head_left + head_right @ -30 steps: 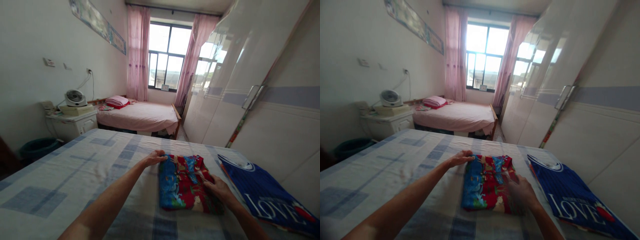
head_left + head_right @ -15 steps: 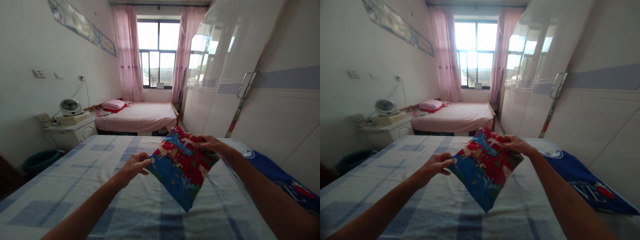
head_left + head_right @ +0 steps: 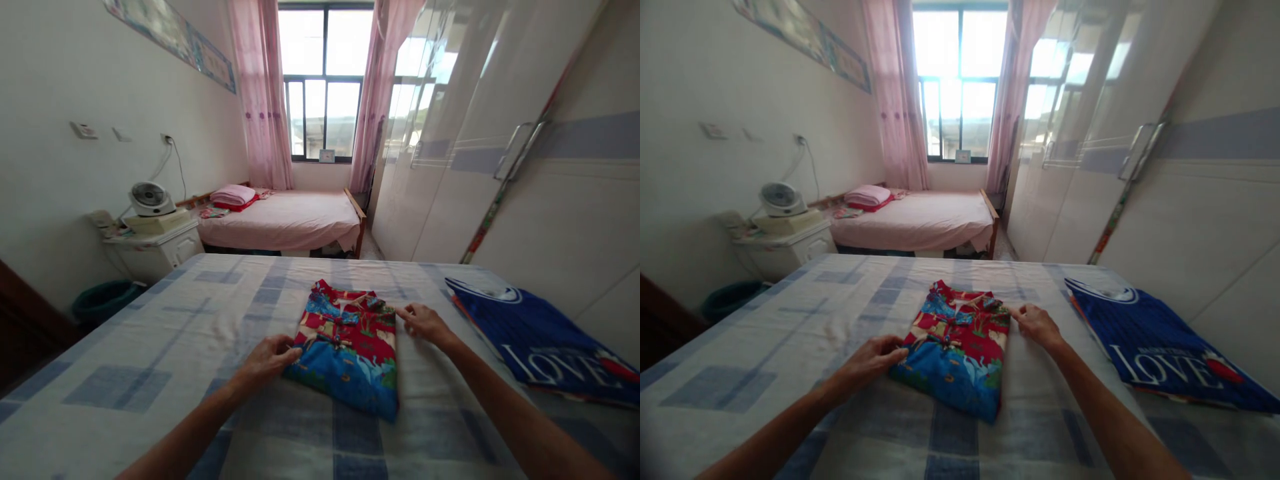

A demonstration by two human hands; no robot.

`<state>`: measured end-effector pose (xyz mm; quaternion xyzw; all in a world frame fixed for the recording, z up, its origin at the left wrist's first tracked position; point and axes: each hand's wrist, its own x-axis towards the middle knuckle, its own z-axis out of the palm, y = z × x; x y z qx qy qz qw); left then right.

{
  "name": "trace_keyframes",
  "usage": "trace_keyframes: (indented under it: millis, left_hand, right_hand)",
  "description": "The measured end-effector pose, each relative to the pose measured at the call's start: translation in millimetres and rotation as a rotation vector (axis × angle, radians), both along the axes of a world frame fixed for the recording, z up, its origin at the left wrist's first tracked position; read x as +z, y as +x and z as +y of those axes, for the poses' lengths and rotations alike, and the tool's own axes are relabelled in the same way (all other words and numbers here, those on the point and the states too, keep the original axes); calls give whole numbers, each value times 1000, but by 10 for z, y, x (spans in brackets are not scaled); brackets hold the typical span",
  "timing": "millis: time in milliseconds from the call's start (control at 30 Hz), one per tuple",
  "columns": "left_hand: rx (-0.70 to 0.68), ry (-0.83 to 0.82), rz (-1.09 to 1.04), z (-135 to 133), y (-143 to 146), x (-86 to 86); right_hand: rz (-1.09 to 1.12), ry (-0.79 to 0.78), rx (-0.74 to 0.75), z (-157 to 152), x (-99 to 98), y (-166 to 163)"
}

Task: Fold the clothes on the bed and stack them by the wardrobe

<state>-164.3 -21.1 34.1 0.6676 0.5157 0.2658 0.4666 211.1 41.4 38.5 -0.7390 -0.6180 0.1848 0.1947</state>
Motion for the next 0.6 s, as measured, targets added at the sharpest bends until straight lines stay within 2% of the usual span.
trace_keyframes:
  millis: [133, 267, 400, 500, 600]
  left_hand:
    - [58, 48, -105, 100, 97, -24]
    - [142, -19, -167, 144, 153, -6]
    - [151, 75, -103, 131, 194, -53]
    - [193, 166, 2, 125, 193, -106]
    - [248, 263, 124, 149, 187, -55]
  right_hand:
    - [87, 5, -11, 67, -111, -105]
    - [166, 102, 26, 177, -57, -288]
    - [287, 172, 121, 191, -2, -348]
    - [221, 204, 57, 164, -17, -296]
    - [76, 283, -23, 116, 25, -289]
